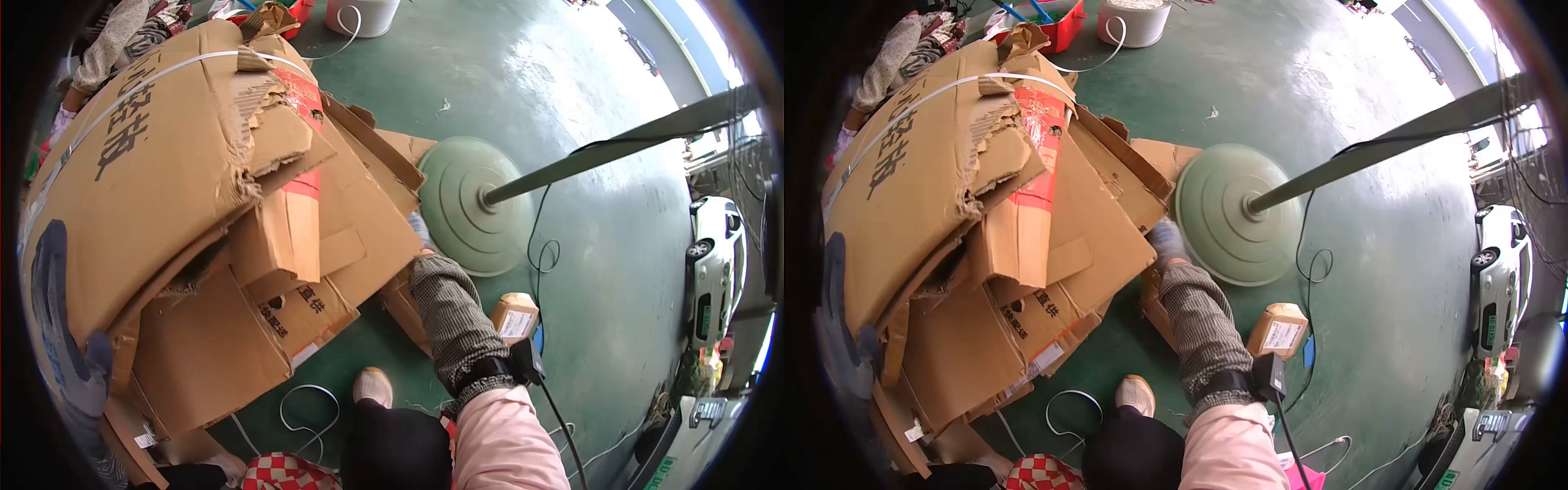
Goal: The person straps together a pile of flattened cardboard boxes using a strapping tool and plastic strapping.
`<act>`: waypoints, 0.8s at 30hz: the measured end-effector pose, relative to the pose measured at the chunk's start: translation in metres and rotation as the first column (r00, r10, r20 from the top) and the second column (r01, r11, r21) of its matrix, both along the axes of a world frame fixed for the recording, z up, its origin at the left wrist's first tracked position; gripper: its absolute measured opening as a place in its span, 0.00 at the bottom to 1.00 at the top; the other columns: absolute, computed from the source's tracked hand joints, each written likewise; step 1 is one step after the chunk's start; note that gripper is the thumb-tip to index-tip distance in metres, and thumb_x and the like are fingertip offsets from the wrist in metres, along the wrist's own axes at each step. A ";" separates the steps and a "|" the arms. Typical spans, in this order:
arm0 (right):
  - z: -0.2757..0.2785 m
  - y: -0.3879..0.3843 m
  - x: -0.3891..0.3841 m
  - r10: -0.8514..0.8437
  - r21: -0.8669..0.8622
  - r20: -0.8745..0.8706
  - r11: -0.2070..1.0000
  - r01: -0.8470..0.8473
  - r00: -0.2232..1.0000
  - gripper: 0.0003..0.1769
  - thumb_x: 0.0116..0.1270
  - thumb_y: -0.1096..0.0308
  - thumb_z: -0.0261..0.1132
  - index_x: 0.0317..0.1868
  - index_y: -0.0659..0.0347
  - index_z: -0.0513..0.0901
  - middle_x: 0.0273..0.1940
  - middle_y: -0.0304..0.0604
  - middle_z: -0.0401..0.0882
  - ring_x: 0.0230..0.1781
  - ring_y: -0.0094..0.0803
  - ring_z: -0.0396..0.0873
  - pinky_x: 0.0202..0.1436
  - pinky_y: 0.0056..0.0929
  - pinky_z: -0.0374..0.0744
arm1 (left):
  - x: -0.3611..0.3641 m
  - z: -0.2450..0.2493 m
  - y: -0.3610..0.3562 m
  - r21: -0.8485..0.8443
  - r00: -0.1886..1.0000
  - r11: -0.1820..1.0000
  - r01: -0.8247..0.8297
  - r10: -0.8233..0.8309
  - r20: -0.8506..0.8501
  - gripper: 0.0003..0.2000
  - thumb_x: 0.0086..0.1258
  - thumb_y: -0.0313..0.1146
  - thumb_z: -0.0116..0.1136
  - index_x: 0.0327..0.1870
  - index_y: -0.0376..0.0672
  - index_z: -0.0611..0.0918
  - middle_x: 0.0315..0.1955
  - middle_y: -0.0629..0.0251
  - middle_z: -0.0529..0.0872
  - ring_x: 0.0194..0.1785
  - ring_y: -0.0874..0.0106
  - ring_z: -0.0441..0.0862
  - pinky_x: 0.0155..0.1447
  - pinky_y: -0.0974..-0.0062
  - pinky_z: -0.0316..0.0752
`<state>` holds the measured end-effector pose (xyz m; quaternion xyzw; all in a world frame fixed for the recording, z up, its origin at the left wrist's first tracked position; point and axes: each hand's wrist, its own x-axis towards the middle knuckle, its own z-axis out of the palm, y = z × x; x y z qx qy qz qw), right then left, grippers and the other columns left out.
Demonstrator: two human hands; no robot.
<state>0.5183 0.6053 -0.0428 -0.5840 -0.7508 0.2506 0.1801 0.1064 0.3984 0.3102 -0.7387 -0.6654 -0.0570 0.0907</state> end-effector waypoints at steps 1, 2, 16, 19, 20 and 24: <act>0.022 -0.002 0.016 -0.091 0.262 -0.101 0.958 0.115 0.991 0.33 0.57 0.59 0.63 0.62 0.61 0.66 0.55 0.57 0.72 0.56 0.51 0.71 0.60 0.39 0.68 | -0.002 -0.001 -0.001 0.037 0.998 0.999 0.029 -0.027 -0.056 0.37 0.64 0.58 0.44 0.66 0.35 0.60 0.65 0.49 0.60 0.68 0.57 0.58 0.69 0.62 0.51; 0.083 -0.023 0.023 -0.289 0.425 -0.243 0.826 0.369 0.926 0.36 0.56 0.63 0.64 0.64 0.63 0.62 0.62 0.56 0.65 0.63 0.49 0.63 0.66 0.37 0.62 | -0.006 0.001 -0.003 0.038 0.972 0.998 0.042 -0.032 -0.232 0.36 0.66 0.56 0.43 0.66 0.36 0.59 0.65 0.49 0.60 0.68 0.59 0.57 0.69 0.62 0.51; 0.332 0.060 0.201 -0.183 0.322 -0.862 0.523 0.789 0.472 0.31 0.48 0.73 0.68 0.50 0.71 0.62 0.31 0.50 0.79 0.24 0.32 0.81 0.31 0.27 0.83 | 0.275 -0.148 -0.007 -0.019 0.268 0.802 0.596 -0.176 0.947 0.27 0.61 0.35 0.58 0.61 0.36 0.67 0.58 0.52 0.70 0.60 0.59 0.69 0.60 0.66 0.67; 0.329 0.059 0.208 -0.264 0.343 -0.841 0.412 0.844 0.471 0.30 0.51 0.71 0.66 0.49 0.75 0.60 0.30 0.52 0.81 0.26 0.34 0.82 0.34 0.27 0.83 | 0.332 -0.211 0.053 -0.133 0.286 0.877 0.461 -0.005 0.958 0.30 0.66 0.40 0.56 0.66 0.39 0.60 0.64 0.53 0.62 0.64 0.60 0.65 0.63 0.69 0.63; 0.330 0.059 0.212 -0.302 0.386 -0.811 0.366 0.846 0.501 0.30 0.51 0.70 0.66 0.49 0.75 0.60 0.30 0.52 0.81 0.26 0.33 0.83 0.35 0.26 0.82 | 0.346 -0.231 0.072 -0.143 0.239 0.900 0.411 0.045 0.970 0.33 0.64 0.42 0.57 0.67 0.39 0.58 0.64 0.53 0.62 0.64 0.59 0.64 0.64 0.70 0.62; 0.325 0.085 0.253 -0.382 0.491 -0.726 0.296 0.820 0.572 0.34 0.49 0.64 0.68 0.49 0.76 0.61 0.28 0.50 0.82 0.28 0.30 0.83 0.42 0.25 0.80 | 0.367 -0.276 0.137 -0.431 -0.087 0.865 0.257 0.464 0.881 0.42 0.58 0.48 0.62 0.68 0.39 0.54 0.66 0.50 0.57 0.68 0.55 0.57 0.67 0.68 0.58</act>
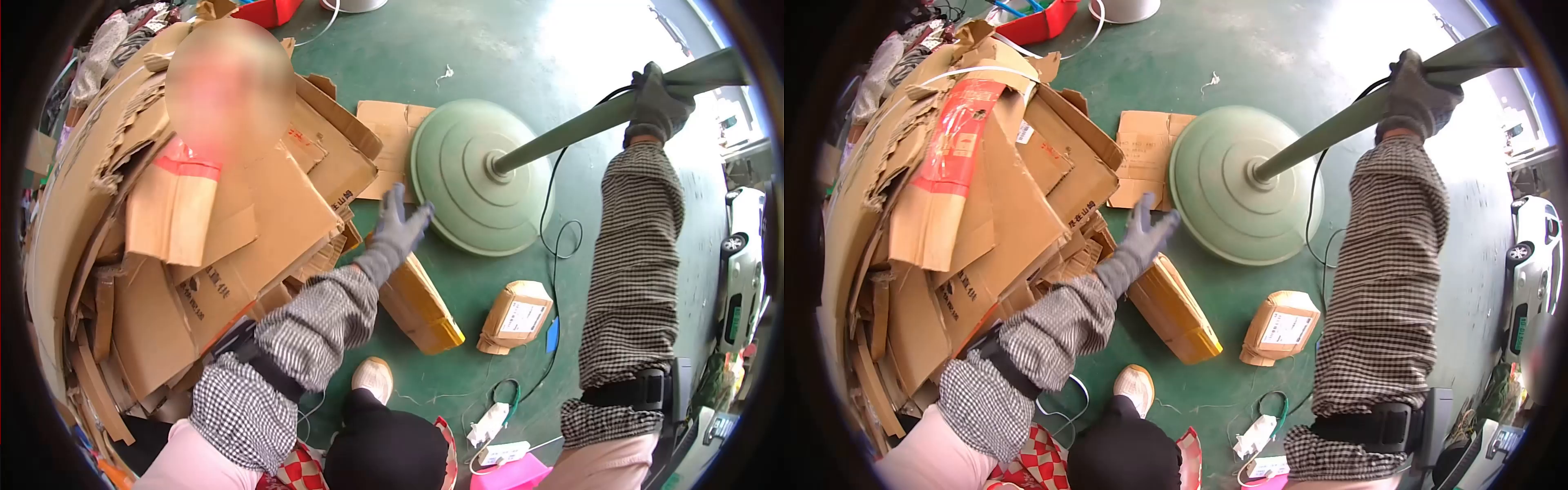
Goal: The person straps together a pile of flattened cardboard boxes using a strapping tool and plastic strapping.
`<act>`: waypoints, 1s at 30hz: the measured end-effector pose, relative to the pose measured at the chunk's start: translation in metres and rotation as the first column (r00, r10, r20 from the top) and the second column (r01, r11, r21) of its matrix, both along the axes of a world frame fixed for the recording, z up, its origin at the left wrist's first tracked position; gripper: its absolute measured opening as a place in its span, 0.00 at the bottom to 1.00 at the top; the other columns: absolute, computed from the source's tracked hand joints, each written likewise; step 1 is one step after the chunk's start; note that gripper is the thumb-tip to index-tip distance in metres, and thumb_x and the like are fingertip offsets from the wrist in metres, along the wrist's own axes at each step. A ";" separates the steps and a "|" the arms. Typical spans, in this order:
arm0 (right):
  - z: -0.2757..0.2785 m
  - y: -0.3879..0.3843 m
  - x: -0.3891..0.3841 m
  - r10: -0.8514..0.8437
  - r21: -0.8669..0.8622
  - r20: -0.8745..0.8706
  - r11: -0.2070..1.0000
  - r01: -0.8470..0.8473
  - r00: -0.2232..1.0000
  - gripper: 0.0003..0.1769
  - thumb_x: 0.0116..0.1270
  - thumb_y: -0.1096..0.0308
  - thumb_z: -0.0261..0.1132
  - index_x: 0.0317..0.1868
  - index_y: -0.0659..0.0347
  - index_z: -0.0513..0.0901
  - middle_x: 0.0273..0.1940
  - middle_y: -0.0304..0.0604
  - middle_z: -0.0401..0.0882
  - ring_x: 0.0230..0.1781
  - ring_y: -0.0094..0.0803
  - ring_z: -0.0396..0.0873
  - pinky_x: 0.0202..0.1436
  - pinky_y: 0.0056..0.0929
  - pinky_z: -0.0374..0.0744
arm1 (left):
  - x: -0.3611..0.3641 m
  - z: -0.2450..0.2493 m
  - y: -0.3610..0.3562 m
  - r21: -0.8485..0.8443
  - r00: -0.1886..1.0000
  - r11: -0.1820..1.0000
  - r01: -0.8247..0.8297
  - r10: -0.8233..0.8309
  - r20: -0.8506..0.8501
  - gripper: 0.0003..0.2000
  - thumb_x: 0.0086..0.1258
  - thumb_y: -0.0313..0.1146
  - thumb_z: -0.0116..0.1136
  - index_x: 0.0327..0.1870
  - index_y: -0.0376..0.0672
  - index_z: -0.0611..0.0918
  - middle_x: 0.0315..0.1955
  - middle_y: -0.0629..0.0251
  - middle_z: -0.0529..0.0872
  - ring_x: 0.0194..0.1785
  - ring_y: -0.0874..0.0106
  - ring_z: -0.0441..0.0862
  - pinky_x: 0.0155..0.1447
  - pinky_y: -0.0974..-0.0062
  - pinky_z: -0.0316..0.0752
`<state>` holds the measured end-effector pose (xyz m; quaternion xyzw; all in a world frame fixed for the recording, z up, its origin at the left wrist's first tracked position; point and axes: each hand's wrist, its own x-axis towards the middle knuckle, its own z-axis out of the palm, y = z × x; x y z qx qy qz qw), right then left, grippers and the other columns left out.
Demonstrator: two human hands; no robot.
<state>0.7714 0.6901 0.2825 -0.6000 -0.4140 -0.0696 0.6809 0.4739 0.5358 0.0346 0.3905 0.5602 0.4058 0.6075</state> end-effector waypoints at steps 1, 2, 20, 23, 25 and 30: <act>-0.001 0.008 0.014 -0.043 -0.042 0.078 0.998 0.047 0.996 0.35 0.49 0.63 0.68 0.49 0.76 0.61 0.28 0.49 0.82 0.29 0.30 0.83 0.42 0.25 0.80 | 0.000 -0.010 0.011 -0.009 1.000 1.000 0.005 -0.005 -0.006 0.42 0.58 0.48 0.62 0.68 0.39 0.54 0.66 0.50 0.57 0.68 0.55 0.57 0.67 0.68 0.58; 0.000 0.009 0.009 -0.046 -0.045 0.074 0.998 0.050 0.996 0.35 0.49 0.63 0.68 0.49 0.76 0.61 0.28 0.49 0.82 0.29 0.30 0.83 0.42 0.25 0.80 | -0.003 -0.018 0.022 0.002 0.985 0.996 -0.089 0.088 -0.151 0.43 0.57 0.49 0.63 0.68 0.39 0.54 0.66 0.48 0.56 0.69 0.55 0.54 0.67 0.67 0.57; 0.018 0.016 0.017 0.133 -0.010 0.118 0.991 -0.133 0.984 0.22 0.51 0.66 0.69 0.37 0.78 0.74 0.27 0.51 0.83 0.26 0.34 0.83 0.36 0.25 0.82 | -0.051 -0.199 0.091 0.093 0.864 0.988 -0.124 0.154 -0.479 0.22 0.60 0.38 0.63 0.52 0.35 0.73 0.42 0.57 0.81 0.44 0.69 0.77 0.53 0.72 0.71; 0.014 0.012 0.015 0.102 -0.049 0.103 0.994 -0.098 0.989 0.26 0.49 0.67 0.68 0.41 0.80 0.69 0.27 0.53 0.82 0.26 0.34 0.83 0.36 0.26 0.82 | -0.022 -0.192 0.069 0.125 0.899 0.942 -0.312 0.335 -0.281 0.20 0.57 0.35 0.65 0.47 0.34 0.75 0.41 0.58 0.83 0.42 0.69 0.79 0.50 0.72 0.73; 0.003 0.016 0.022 0.086 0.017 0.061 0.996 -0.087 0.994 0.30 0.48 0.68 0.67 0.44 0.81 0.63 0.27 0.54 0.81 0.26 0.35 0.83 0.37 0.27 0.82 | -0.005 -0.155 0.041 0.143 0.835 0.916 -0.375 0.401 -0.376 0.20 0.54 0.33 0.68 0.45 0.34 0.75 0.41 0.59 0.83 0.41 0.69 0.80 0.49 0.72 0.74; 0.002 0.009 0.015 0.108 -0.042 0.023 0.993 -0.107 0.994 0.33 0.50 0.70 0.66 0.49 0.80 0.58 0.29 0.56 0.80 0.25 0.37 0.83 0.33 0.29 0.83 | 0.008 -0.059 -0.021 -0.143 0.932 0.933 -0.332 0.301 -0.200 0.18 0.56 0.32 0.64 0.43 0.35 0.72 0.32 0.62 0.82 0.26 0.76 0.77 0.30 0.79 0.74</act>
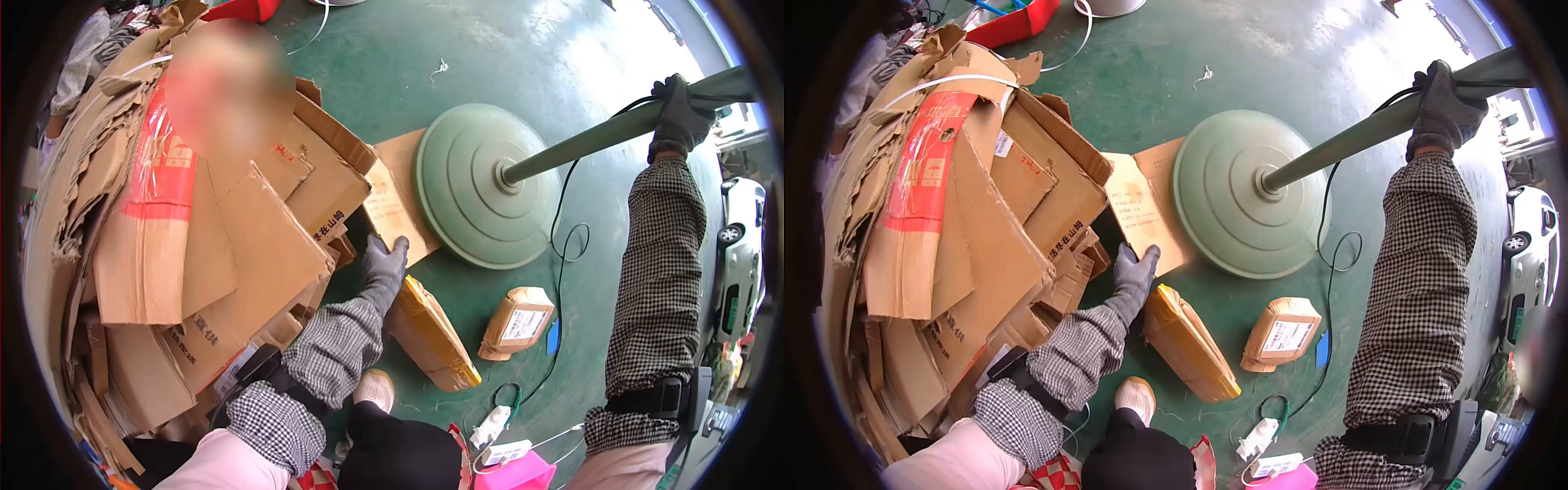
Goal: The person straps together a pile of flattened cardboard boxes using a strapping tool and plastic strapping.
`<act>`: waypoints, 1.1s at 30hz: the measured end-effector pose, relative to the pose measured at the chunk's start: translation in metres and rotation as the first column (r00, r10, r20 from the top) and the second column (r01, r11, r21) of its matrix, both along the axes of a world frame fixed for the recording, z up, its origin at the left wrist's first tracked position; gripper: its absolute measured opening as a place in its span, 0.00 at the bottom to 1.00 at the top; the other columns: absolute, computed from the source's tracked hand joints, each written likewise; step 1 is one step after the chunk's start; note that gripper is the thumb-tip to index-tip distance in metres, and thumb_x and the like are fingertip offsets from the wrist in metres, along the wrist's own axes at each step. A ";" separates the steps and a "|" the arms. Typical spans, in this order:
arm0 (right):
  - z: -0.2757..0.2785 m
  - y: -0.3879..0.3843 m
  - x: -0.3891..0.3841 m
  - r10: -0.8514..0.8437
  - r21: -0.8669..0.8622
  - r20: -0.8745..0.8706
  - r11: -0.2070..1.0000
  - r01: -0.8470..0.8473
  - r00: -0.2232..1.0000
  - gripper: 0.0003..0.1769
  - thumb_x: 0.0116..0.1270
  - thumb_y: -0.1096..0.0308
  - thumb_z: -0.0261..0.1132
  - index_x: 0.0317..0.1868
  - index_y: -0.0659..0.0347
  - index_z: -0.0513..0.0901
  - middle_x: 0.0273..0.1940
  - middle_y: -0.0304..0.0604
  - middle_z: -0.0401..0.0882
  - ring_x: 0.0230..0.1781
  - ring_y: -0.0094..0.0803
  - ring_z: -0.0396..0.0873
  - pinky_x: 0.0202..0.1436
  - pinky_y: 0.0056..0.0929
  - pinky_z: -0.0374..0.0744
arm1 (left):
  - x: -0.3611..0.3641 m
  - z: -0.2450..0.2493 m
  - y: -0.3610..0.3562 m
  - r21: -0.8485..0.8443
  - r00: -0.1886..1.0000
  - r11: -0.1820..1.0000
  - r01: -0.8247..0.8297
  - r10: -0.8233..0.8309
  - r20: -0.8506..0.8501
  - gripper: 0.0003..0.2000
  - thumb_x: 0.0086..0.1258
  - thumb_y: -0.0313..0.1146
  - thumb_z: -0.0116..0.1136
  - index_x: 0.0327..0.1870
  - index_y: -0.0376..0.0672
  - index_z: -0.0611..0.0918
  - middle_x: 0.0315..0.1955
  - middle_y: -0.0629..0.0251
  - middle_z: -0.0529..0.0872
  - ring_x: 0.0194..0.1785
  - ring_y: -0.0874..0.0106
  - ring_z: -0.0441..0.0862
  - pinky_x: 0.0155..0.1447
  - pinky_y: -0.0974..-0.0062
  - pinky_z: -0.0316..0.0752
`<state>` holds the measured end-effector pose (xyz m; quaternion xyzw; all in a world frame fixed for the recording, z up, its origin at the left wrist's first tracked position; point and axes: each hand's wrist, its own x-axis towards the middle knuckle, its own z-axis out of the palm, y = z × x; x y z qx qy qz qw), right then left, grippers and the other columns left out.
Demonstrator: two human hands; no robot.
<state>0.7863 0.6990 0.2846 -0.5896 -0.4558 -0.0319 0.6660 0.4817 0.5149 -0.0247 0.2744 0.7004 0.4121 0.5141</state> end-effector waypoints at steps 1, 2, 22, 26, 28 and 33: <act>-0.002 -0.001 0.003 0.002 0.009 -0.007 1.000 -0.002 1.000 0.33 0.50 0.70 0.66 0.49 0.79 0.58 0.30 0.57 0.80 0.25 0.37 0.83 0.32 0.28 0.83 | -0.003 -0.002 -0.012 0.051 0.996 0.997 -0.052 0.047 0.077 0.16 0.57 0.30 0.63 0.43 0.35 0.72 0.31 0.62 0.82 0.26 0.77 0.77 0.30 0.80 0.73; -0.003 0.000 0.006 -0.005 0.009 -0.009 1.000 0.005 1.000 0.33 0.50 0.70 0.66 0.49 0.79 0.58 0.30 0.57 0.80 0.25 0.37 0.83 0.32 0.28 0.83 | -0.009 0.004 -0.021 0.100 0.984 0.990 -0.102 0.086 0.157 0.15 0.58 0.29 0.62 0.43 0.36 0.72 0.31 0.63 0.82 0.27 0.78 0.77 0.29 0.81 0.73; -0.014 0.013 0.015 -0.374 0.043 0.226 0.926 0.374 0.900 0.32 0.52 0.64 0.68 0.48 0.78 0.61 0.28 0.52 0.81 0.24 0.34 0.83 0.32 0.25 0.82 | -0.052 0.096 -0.132 -0.064 0.897 0.988 0.141 -0.100 0.430 0.20 0.61 0.26 0.60 0.52 0.36 0.69 0.43 0.65 0.79 0.41 0.79 0.76 0.44 0.82 0.74; -0.005 0.003 0.006 -0.119 0.046 0.102 0.992 0.115 0.988 0.20 0.50 0.64 0.69 0.35 0.74 0.75 0.23 0.47 0.82 0.23 0.31 0.83 0.31 0.25 0.81 | -0.069 0.114 -0.173 -0.078 0.904 0.967 0.242 -0.196 0.380 0.23 0.60 0.26 0.61 0.56 0.38 0.68 0.42 0.67 0.78 0.36 0.83 0.74 0.37 0.85 0.71; -0.009 0.008 0.007 -0.170 0.117 0.071 0.980 0.162 0.983 0.20 0.50 0.65 0.70 0.35 0.74 0.75 0.23 0.48 0.81 0.23 0.31 0.83 0.30 0.26 0.81 | -0.083 0.120 -0.177 -0.068 0.912 0.974 0.216 -0.176 0.372 0.24 0.60 0.26 0.61 0.57 0.38 0.67 0.43 0.67 0.78 0.36 0.84 0.74 0.36 0.86 0.71; -0.010 -0.009 -0.017 -0.148 0.120 -0.082 0.980 0.157 0.986 0.29 0.49 0.71 0.68 0.46 0.76 0.63 0.30 0.53 0.80 0.22 0.35 0.82 0.28 0.25 0.84 | -0.099 0.132 -0.172 -0.142 0.888 0.938 0.315 -0.240 0.392 0.27 0.59 0.26 0.62 0.59 0.38 0.65 0.43 0.67 0.79 0.37 0.84 0.75 0.37 0.87 0.71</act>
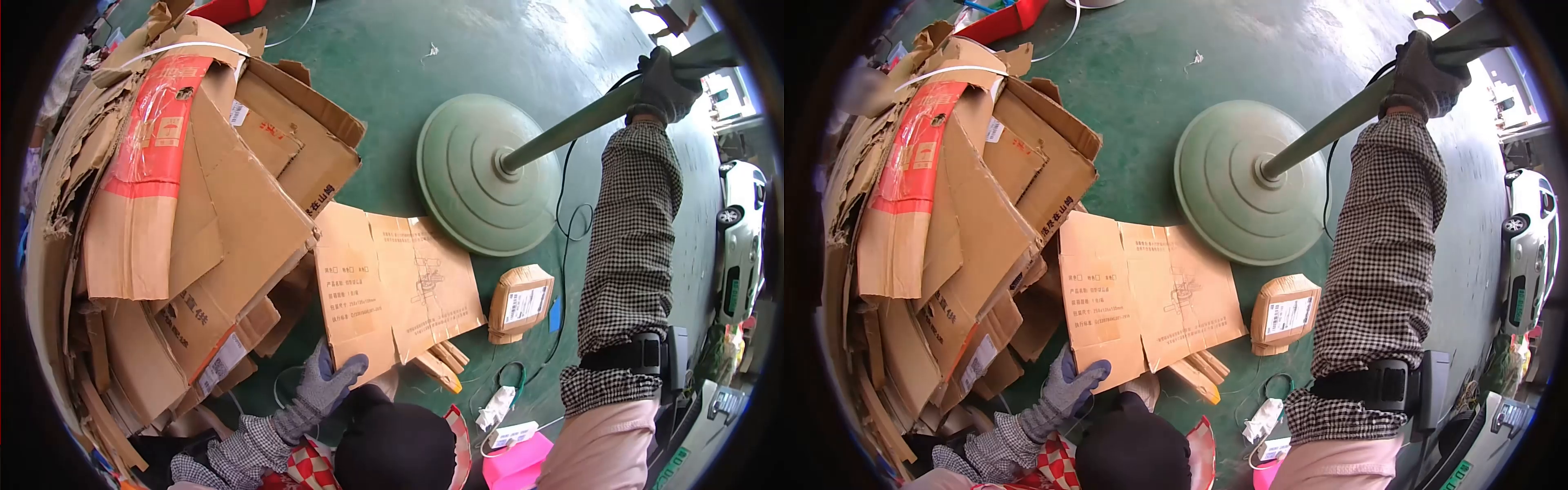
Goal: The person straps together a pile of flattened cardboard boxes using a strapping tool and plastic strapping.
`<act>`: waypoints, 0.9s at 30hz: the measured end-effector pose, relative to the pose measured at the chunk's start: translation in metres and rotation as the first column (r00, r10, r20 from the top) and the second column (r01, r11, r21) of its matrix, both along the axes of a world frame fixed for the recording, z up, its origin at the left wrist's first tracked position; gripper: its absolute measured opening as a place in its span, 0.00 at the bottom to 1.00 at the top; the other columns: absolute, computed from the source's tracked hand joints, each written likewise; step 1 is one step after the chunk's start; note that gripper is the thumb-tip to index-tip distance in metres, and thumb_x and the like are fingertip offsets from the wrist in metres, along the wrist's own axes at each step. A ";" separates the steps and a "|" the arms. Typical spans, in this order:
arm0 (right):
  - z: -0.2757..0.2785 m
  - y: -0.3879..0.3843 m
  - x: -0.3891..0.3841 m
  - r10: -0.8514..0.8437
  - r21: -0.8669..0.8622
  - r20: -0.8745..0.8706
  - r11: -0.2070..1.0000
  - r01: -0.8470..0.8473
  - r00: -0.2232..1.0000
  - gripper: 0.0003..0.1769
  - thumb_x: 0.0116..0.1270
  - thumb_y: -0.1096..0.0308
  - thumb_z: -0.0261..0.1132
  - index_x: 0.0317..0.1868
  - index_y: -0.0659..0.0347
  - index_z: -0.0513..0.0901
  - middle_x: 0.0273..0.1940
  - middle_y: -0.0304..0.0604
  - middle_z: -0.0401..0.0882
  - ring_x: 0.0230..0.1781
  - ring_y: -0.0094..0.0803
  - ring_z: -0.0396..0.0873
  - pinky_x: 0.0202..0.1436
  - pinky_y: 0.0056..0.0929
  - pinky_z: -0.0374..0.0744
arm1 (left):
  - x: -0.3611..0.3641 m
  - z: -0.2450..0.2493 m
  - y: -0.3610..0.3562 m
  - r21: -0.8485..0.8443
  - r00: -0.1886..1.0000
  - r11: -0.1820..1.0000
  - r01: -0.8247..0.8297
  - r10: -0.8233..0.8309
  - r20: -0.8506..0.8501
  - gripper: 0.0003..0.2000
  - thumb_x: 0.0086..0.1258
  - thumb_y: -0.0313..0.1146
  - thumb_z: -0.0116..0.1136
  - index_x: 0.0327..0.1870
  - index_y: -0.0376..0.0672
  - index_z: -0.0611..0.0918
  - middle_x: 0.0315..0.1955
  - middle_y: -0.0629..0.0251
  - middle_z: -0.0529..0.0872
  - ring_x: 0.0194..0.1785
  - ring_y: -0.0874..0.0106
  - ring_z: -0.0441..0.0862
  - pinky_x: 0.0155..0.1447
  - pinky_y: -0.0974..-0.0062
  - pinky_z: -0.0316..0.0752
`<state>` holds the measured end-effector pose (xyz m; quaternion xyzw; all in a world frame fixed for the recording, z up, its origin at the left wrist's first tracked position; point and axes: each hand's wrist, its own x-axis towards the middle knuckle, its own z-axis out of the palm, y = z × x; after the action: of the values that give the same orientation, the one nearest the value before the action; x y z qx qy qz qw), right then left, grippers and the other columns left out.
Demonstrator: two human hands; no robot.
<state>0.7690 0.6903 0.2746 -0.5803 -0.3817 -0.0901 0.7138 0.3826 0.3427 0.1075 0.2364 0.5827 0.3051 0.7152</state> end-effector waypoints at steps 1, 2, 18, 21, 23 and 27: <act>-0.001 -0.001 0.001 -0.096 -0.032 0.056 0.995 0.098 0.994 0.30 0.49 0.69 0.69 0.47 0.75 0.63 0.28 0.52 0.80 0.21 0.34 0.82 0.28 0.26 0.84 | 0.002 0.002 0.001 0.001 1.000 1.000 0.000 0.000 0.005 0.27 0.59 0.26 0.62 0.59 0.38 0.65 0.43 0.67 0.79 0.37 0.84 0.75 0.37 0.87 0.71; -0.001 -0.002 0.005 -0.100 -0.032 0.061 0.994 0.102 0.993 0.30 0.49 0.69 0.69 0.47 0.75 0.63 0.28 0.52 0.80 0.21 0.34 0.82 0.28 0.26 0.84 | 0.006 0.004 0.002 0.030 1.000 1.000 -0.001 0.000 0.031 0.25 0.61 0.27 0.62 0.58 0.37 0.66 0.43 0.65 0.79 0.38 0.84 0.75 0.38 0.86 0.72; -0.010 0.022 0.016 -0.273 -0.112 0.156 0.950 0.292 0.949 0.37 0.45 0.54 0.70 0.48 0.69 0.63 0.32 0.51 0.81 0.31 0.37 0.82 0.45 0.33 0.78 | -0.027 0.097 0.020 0.308 0.857 0.836 0.454 -0.316 -0.407 0.17 0.59 0.31 0.64 0.46 0.32 0.76 0.32 0.57 0.85 0.31 0.74 0.83 0.36 0.78 0.76; -0.009 0.001 -0.014 -0.309 -0.289 0.255 0.880 0.377 0.916 0.42 0.42 0.48 0.70 0.51 0.68 0.63 0.39 0.53 0.80 0.41 0.46 0.80 0.51 0.39 0.75 | -0.033 0.091 0.019 0.440 0.882 0.812 0.384 -0.181 -0.436 0.14 0.59 0.30 0.63 0.43 0.32 0.78 0.27 0.57 0.84 0.27 0.75 0.81 0.33 0.78 0.76; -0.014 -0.002 -0.012 -0.182 -0.264 0.261 0.931 0.251 0.948 0.42 0.50 0.50 0.69 0.57 0.65 0.59 0.45 0.56 0.77 0.44 0.47 0.78 0.52 0.37 0.74 | -0.045 0.094 0.014 0.415 0.864 0.812 0.410 -0.199 -0.463 0.14 0.59 0.30 0.63 0.43 0.33 0.79 0.27 0.58 0.84 0.26 0.75 0.81 0.33 0.78 0.75; -0.080 0.044 0.029 0.023 -0.216 0.134 0.976 0.006 0.991 0.34 0.56 0.57 0.68 0.56 0.64 0.60 0.40 0.52 0.77 0.41 0.42 0.78 0.45 0.34 0.76 | -0.037 0.091 0.030 0.381 0.873 0.860 0.340 -0.137 -0.468 0.13 0.59 0.30 0.63 0.41 0.32 0.79 0.28 0.58 0.85 0.29 0.77 0.81 0.35 0.79 0.75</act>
<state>0.7983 0.7338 0.1942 -0.6452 -0.4394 -0.0843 0.6193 0.3452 0.3726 0.1987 0.5285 0.6022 0.2797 0.5290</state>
